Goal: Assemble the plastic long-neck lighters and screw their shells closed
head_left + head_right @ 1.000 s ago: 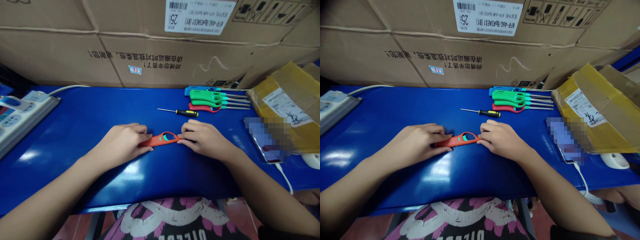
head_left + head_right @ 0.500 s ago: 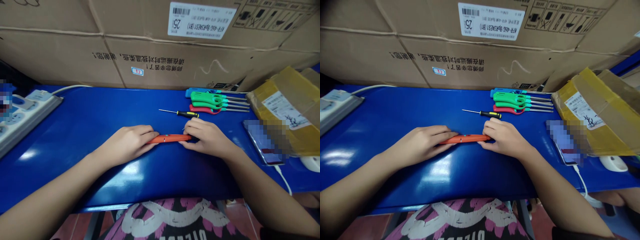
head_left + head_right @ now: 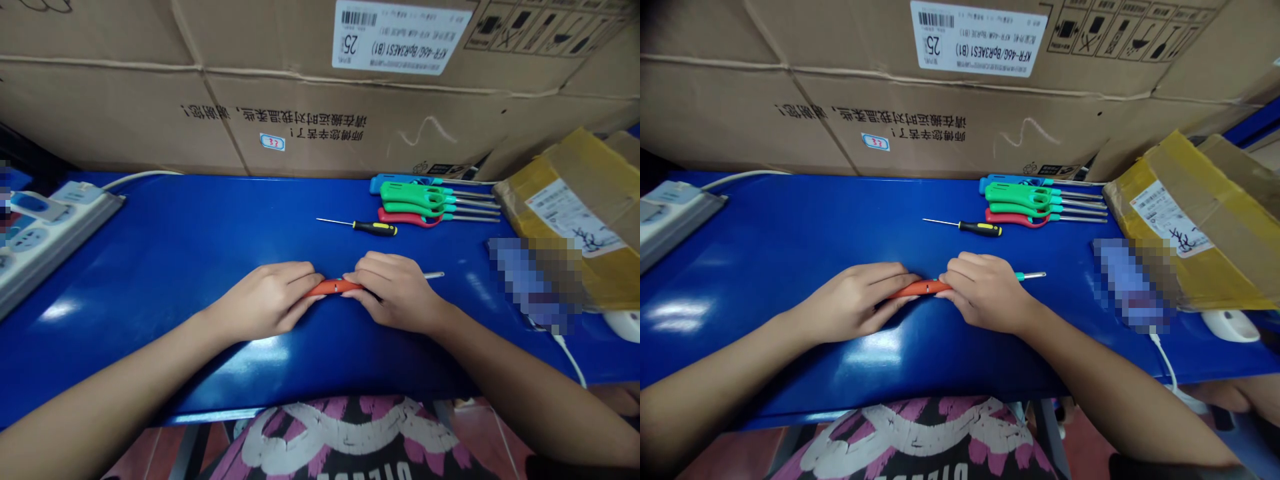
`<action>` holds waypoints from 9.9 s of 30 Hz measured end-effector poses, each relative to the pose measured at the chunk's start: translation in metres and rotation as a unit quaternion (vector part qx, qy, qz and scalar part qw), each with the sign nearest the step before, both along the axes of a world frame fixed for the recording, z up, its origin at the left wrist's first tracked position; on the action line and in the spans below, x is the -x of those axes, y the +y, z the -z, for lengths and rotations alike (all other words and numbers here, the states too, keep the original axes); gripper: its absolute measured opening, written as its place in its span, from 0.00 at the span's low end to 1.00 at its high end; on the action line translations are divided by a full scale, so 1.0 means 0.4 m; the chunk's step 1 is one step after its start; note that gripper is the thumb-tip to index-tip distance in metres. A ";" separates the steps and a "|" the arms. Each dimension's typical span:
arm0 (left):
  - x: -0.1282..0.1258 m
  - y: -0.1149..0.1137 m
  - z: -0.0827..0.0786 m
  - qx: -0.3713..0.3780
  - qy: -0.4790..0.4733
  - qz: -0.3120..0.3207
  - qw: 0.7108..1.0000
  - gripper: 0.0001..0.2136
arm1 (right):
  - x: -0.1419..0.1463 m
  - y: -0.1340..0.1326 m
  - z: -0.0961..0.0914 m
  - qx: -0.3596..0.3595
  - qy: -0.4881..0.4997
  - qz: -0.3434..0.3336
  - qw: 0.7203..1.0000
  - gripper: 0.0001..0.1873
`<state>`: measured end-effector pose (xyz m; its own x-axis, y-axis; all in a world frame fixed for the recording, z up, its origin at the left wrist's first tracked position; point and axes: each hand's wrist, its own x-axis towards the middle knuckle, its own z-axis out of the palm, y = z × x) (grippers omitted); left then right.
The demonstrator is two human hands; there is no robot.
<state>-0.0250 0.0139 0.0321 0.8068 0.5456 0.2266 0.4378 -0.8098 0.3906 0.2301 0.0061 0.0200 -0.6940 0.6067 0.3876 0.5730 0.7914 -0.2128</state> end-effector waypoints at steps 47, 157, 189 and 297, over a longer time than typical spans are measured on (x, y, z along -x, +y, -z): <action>-0.017 -0.005 0.016 0.029 -0.260 -0.037 0.964 0.11 | -0.006 -0.002 -0.018 -0.063 -0.001 -0.003 0.998 0.16; -0.021 0.009 0.026 0.219 -0.165 -0.149 0.950 0.12 | -0.031 0.041 -0.019 0.068 0.101 0.239 0.963 0.08; -0.020 0.005 0.054 0.076 -0.060 -0.090 0.991 0.15 | -0.086 0.094 -0.054 0.167 0.513 0.279 0.794 0.17; -0.055 -0.005 0.048 0.052 -0.253 -0.078 0.963 0.03 | -0.003 0.023 -0.035 0.288 0.605 0.099 0.736 0.09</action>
<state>-0.0028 0.0118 0.0128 0.5137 0.6919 0.5073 0.2823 -0.6947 0.6616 0.2311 0.0152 0.0341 0.0721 0.9546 0.2890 -0.2208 0.2979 -0.9287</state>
